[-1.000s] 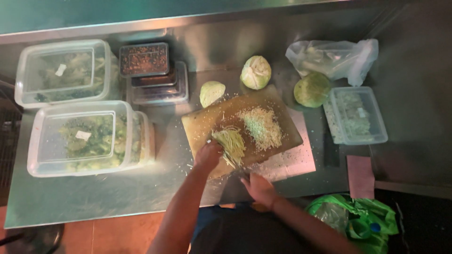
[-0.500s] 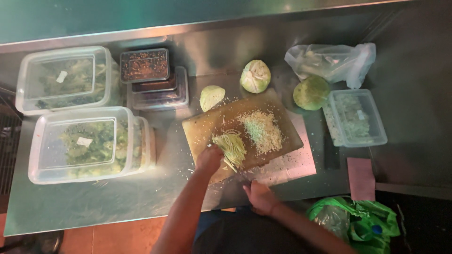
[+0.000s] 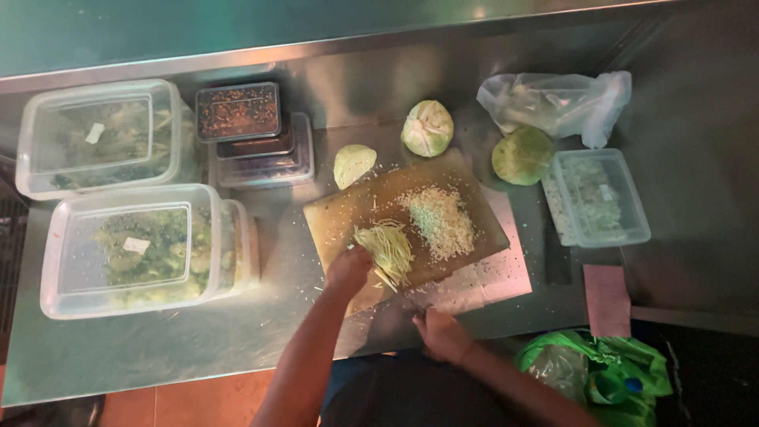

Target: The person uses a knife to chop cabbage on a wooden cutting board. The chopped cabbage accumulates on the board as the person continues to slice the vegetable.

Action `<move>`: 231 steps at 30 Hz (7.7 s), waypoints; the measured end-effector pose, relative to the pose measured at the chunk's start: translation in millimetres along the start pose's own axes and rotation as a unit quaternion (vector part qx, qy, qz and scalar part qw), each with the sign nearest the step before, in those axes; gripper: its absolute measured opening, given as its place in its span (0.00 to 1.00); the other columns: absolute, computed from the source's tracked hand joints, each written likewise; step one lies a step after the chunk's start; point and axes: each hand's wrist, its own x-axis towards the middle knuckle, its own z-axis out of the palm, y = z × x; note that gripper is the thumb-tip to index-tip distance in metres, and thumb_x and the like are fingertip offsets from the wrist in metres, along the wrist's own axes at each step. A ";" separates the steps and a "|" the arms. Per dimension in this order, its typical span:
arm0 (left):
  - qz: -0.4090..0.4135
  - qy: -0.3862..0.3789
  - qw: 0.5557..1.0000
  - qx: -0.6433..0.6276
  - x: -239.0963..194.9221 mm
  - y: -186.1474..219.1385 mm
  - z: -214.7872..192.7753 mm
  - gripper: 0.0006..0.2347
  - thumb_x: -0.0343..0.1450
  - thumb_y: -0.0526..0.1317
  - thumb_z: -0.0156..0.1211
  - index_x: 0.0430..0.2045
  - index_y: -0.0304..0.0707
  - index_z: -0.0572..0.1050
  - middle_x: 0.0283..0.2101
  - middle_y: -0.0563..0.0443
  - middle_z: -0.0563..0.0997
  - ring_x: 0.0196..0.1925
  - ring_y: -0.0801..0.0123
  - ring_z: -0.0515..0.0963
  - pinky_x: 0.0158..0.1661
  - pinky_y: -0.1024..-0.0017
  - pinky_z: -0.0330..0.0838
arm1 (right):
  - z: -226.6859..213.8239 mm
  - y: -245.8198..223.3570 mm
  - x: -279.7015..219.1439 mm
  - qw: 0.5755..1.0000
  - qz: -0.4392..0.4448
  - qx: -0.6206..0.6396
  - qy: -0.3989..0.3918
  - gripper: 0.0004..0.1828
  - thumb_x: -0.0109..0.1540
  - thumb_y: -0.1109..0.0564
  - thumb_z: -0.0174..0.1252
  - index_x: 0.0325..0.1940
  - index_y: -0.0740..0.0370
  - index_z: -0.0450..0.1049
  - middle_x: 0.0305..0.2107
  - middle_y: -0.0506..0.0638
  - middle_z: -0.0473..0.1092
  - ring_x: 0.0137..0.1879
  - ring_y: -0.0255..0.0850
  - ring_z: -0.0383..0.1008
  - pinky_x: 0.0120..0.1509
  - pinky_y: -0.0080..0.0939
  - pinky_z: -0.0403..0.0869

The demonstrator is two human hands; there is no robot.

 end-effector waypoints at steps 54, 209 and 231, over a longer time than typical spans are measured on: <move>-0.075 0.008 0.990 -0.122 -8.4 18.4 -27.1 0.05 0.68 0.36 0.58 0.30 0.45 0.82 0.44 0.55 0.82 0.50 0.57 0.80 0.48 0.59 0.75 | -19.6 -37.2 31.0 0.990 0.038 0.135 0.023 0.23 0.66 0.41 0.54 0.43 0.67 0.73 0.35 0.66 0.76 0.44 0.63 0.77 0.50 0.59 0.73; 0.206 -0.154 0.966 0.009 75.0 25.2 -37.1 0.39 0.54 0.62 0.76 0.58 0.43 0.73 0.66 0.44 0.71 0.71 0.50 0.66 0.69 0.50 0.58 | -127.6 13.1 -124.9 0.901 0.372 0.221 0.024 0.26 0.61 0.35 0.56 0.42 0.62 0.73 0.28 0.59 0.79 0.36 0.52 0.83 0.44 0.52 0.78; -0.016 -0.014 1.000 -0.005 124.9 2.6 -24.6 0.37 0.70 0.57 0.62 0.68 0.26 0.61 0.73 0.27 0.60 0.75 0.40 0.59 0.72 0.49 0.52 | -108.9 46.5 -111.8 0.936 0.285 0.201 0.041 0.28 0.62 0.35 0.56 0.39 0.65 0.72 0.26 0.62 0.77 0.34 0.57 0.81 0.41 0.55 0.77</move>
